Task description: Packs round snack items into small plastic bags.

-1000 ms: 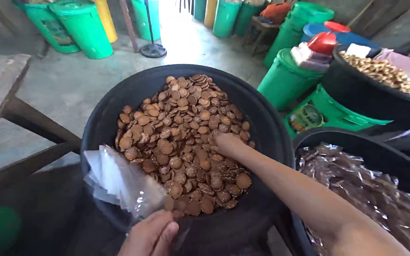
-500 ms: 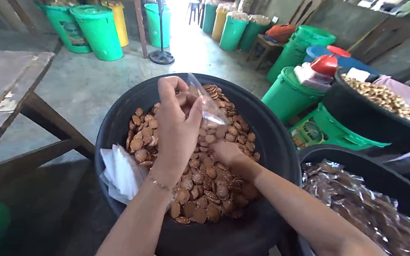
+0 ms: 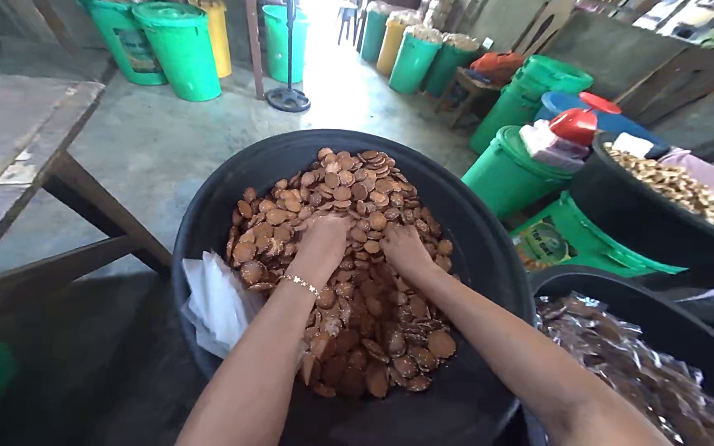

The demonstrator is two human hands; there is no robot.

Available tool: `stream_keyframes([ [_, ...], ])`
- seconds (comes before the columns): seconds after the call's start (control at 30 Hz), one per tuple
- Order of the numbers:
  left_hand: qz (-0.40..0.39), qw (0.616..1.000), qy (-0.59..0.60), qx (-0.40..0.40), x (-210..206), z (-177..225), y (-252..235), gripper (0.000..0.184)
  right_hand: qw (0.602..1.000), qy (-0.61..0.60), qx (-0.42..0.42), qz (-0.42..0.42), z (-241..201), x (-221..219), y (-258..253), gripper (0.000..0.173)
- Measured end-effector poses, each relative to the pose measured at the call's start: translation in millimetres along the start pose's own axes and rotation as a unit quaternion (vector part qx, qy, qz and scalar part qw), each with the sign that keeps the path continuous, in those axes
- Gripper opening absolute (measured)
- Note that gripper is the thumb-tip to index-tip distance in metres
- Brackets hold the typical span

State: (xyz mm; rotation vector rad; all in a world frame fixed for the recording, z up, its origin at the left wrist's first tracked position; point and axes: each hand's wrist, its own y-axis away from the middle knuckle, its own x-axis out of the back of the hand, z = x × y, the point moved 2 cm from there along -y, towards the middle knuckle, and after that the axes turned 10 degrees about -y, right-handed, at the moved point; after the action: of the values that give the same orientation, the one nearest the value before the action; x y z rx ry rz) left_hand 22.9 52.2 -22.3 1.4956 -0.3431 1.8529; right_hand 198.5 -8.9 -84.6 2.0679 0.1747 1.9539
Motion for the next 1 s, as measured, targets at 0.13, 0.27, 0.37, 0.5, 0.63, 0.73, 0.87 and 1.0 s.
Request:
stream_keyframes([
  [0.13,-0.013,1.0,0.015,0.008,-8.5,-1.3,-3.7,0.03,0.955,-0.294,-0.037,0.029,9.6,22.6,14.4,0.043],
  [0.27,0.09,0.992,0.09,-0.022,-20.9,3.2,-3.5,0.023,0.824,-0.557,0.041,0.093,-3.6,51.6,42.8,0.043],
  [0.37,0.13,0.978,0.154,-0.056,-21.0,21.3,4.4,0.032,0.928,-0.309,0.117,0.174,-33.3,65.4,65.4,0.037],
  [0.5,0.227,0.961,0.115,-0.105,-29.4,49.0,10.5,0.05,0.957,-0.238,0.04,0.162,-34.7,66.7,72.6,0.025],
  [0.63,0.374,0.89,0.047,-0.254,-26.0,79.4,34.2,0.051,0.764,-0.616,0.002,0.194,-23.5,58.1,78.2,0.034],
  [0.73,0.459,0.811,0.111,-0.347,-2.2,66.7,46.4,0.038,0.723,-0.617,0.065,0.302,-16.8,70.8,88.9,0.035],
  [0.87,0.191,0.804,0.492,-0.275,13.7,9.8,35.9,0.057,0.784,-0.488,0.223,0.312,2.5,117.8,112.1,0.036],
  [1.0,-0.081,0.616,0.71,-0.333,-10.1,2.8,19.7,0.042,0.762,-0.437,0.275,0.392,1.7,122.3,107.2,0.02],
])
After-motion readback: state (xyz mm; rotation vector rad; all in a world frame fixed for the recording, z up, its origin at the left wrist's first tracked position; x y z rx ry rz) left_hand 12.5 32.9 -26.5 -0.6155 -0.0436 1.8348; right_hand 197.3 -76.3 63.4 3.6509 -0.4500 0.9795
